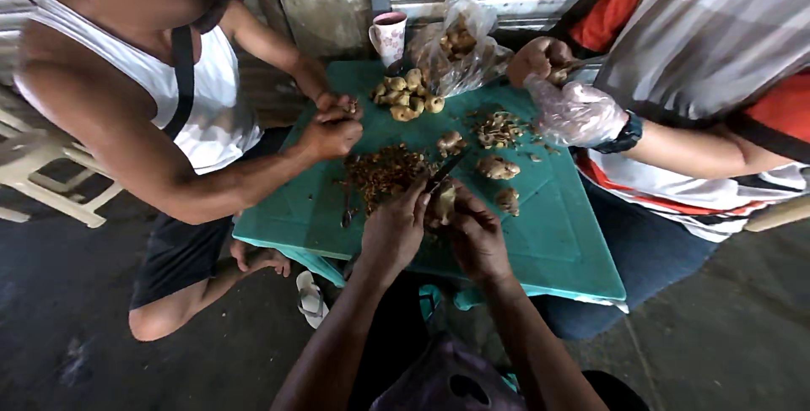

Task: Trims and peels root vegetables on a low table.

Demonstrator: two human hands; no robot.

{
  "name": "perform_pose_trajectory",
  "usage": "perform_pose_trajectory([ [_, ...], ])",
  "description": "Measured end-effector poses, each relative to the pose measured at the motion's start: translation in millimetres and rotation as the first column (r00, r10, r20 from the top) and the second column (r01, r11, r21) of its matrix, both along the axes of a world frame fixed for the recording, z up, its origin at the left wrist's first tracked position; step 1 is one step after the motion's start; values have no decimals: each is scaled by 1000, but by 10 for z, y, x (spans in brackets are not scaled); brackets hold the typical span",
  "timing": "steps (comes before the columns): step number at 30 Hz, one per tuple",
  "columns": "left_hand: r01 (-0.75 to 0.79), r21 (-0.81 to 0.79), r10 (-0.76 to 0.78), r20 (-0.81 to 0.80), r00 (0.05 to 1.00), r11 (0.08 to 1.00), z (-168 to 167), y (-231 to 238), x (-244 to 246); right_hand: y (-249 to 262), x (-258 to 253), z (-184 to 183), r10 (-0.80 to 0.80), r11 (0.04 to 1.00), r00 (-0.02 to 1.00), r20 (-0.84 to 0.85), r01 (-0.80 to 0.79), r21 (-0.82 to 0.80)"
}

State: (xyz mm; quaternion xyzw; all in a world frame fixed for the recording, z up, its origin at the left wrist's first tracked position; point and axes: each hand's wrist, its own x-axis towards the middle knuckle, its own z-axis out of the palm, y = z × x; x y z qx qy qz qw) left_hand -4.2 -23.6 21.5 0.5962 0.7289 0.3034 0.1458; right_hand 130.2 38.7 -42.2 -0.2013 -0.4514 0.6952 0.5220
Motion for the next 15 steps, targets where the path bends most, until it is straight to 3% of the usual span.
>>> perform_pose_trajectory([
  [6,36,80,-23,-153,988,996,-176,-152,131,38,-20,6,-87,991,993,-78,78,-111],
  [15,32,32,-30,-81,996,999,-81,-82,77,37,-8,-4,-26,998,996,-82,21,-62],
])
